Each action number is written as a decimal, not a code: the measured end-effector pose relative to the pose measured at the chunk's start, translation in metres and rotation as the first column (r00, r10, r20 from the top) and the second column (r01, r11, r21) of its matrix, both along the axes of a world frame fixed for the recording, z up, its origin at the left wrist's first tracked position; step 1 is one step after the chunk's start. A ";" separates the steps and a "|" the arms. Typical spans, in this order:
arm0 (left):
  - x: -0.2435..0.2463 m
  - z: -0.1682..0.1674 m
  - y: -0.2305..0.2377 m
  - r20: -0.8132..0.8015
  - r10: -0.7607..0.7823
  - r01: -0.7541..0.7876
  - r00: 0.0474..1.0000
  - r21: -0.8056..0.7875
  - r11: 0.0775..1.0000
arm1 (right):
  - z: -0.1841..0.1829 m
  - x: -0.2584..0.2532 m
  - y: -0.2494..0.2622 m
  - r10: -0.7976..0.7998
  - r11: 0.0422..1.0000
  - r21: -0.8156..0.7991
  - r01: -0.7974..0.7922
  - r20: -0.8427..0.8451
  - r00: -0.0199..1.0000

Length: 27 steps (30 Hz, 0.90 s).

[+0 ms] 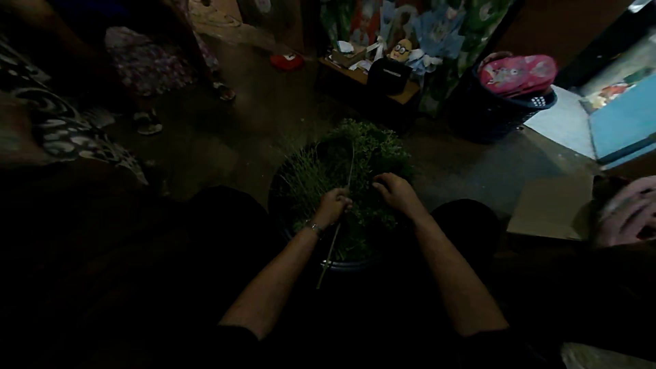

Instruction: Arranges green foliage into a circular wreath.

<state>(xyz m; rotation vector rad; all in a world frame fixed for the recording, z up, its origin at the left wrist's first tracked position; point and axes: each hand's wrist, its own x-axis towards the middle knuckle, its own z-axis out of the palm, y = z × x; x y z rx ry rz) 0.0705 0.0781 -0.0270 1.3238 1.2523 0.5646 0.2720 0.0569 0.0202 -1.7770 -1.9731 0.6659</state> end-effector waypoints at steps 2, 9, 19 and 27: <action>-0.002 0.013 -0.011 0.049 -0.029 0.027 0.998 0.043 0.999 | -0.003 0.000 0.002 -0.068 0.972 0.224 0.073 -0.030 0.997; -0.017 0.049 -0.033 0.147 -0.129 0.096 0.981 0.210 0.973 | 0.018 0.027 0.037 -0.186 0.648 0.761 -0.007 0.167 0.968; -0.060 0.129 -0.033 -0.139 -0.266 0.298 0.954 0.551 0.779 | 0.083 0.075 0.038 0.064 0.695 0.676 -0.246 0.282 0.957; -0.118 0.161 -0.009 -0.500 -0.182 0.513 0.847 0.677 0.527 | 0.075 0.075 0.018 0.160 0.872 0.440 -0.212 0.154 0.975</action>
